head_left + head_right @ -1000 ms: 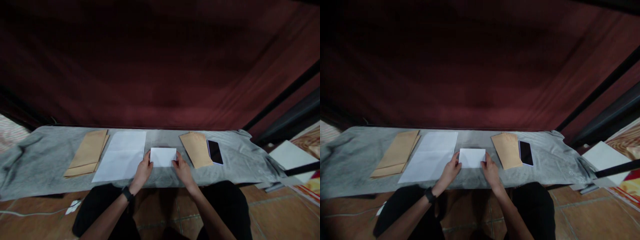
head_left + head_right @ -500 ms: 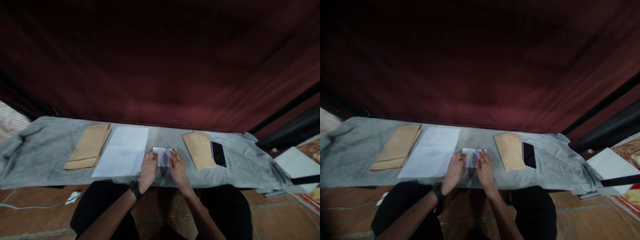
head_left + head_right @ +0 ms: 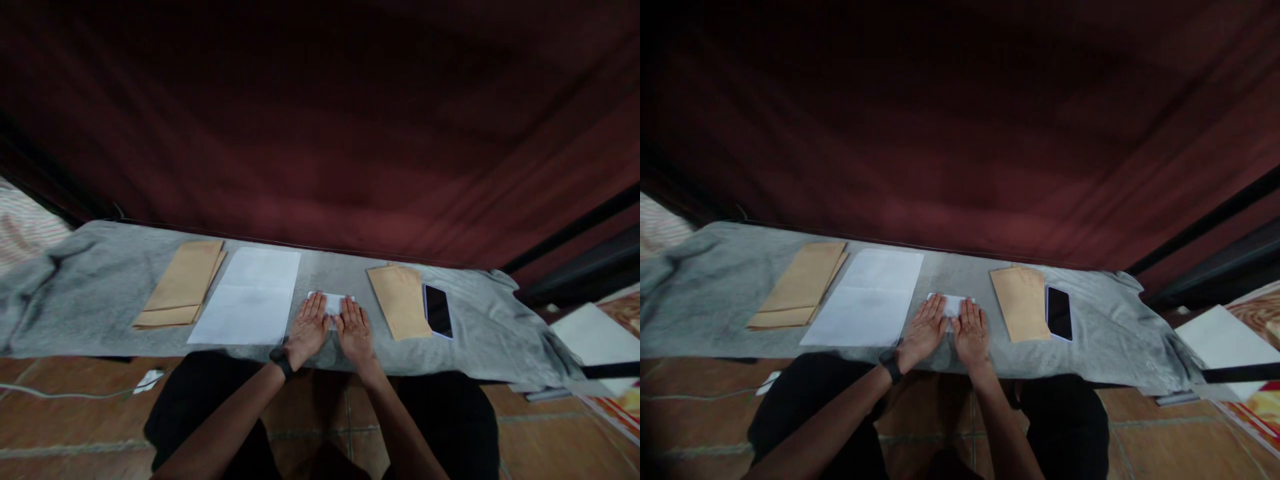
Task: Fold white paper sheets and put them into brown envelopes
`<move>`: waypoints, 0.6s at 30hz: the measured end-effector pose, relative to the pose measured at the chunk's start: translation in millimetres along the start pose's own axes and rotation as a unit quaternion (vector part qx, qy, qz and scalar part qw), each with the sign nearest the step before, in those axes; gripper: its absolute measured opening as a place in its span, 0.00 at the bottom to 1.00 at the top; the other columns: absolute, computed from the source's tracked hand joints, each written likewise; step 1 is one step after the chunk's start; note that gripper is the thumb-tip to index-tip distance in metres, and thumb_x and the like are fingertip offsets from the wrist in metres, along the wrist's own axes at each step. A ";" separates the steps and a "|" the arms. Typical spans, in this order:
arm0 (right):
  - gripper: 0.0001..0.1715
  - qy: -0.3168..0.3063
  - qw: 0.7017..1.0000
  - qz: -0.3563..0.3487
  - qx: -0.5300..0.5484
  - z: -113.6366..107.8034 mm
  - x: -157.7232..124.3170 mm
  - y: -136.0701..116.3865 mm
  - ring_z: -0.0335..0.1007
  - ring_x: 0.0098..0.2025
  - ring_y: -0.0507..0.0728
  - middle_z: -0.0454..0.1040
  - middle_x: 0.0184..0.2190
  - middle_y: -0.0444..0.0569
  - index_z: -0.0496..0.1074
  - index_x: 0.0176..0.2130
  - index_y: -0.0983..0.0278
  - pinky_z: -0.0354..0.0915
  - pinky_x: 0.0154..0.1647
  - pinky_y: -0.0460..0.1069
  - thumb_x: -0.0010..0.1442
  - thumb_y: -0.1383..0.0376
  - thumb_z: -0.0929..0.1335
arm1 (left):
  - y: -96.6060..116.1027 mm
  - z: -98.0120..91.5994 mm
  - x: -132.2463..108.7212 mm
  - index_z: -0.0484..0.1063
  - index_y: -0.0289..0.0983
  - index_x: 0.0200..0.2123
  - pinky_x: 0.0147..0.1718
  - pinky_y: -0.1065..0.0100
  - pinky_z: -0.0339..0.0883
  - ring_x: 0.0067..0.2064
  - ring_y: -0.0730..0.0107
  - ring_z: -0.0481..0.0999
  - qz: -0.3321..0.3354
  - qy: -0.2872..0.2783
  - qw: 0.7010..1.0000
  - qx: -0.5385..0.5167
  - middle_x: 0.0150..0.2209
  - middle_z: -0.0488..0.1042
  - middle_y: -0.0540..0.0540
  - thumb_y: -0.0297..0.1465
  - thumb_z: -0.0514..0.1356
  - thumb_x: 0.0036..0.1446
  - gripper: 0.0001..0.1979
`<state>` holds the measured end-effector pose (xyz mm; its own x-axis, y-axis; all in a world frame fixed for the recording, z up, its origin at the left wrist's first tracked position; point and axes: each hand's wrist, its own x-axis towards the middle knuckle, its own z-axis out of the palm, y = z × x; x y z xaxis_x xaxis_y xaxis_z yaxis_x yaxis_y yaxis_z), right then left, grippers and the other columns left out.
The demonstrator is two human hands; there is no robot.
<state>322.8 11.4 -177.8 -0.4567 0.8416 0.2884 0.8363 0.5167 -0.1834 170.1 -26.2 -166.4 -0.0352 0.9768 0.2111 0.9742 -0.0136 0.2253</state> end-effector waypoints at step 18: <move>0.32 -0.023 0.998 -0.066 0.010 -10.0 -18.4 -14.8 0.50 0.71 0.62 0.55 0.70 0.58 0.52 0.70 0.71 0.47 0.70 0.60 0.74 0.59 0.52 | 0.1 -12.2 -14.3 0.53 0.27 0.69 0.69 0.53 0.42 0.73 0.55 0.45 -0.055 -0.032 0.998 0.005 0.72 0.50 0.35 0.33 0.46 0.67 0.30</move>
<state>321.9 -13.4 -171.0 -0.5758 0.7725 0.2678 0.7620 0.6258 -0.1666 167.9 -42.8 -157.8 -0.1273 0.9840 0.1243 0.9676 0.0956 0.2335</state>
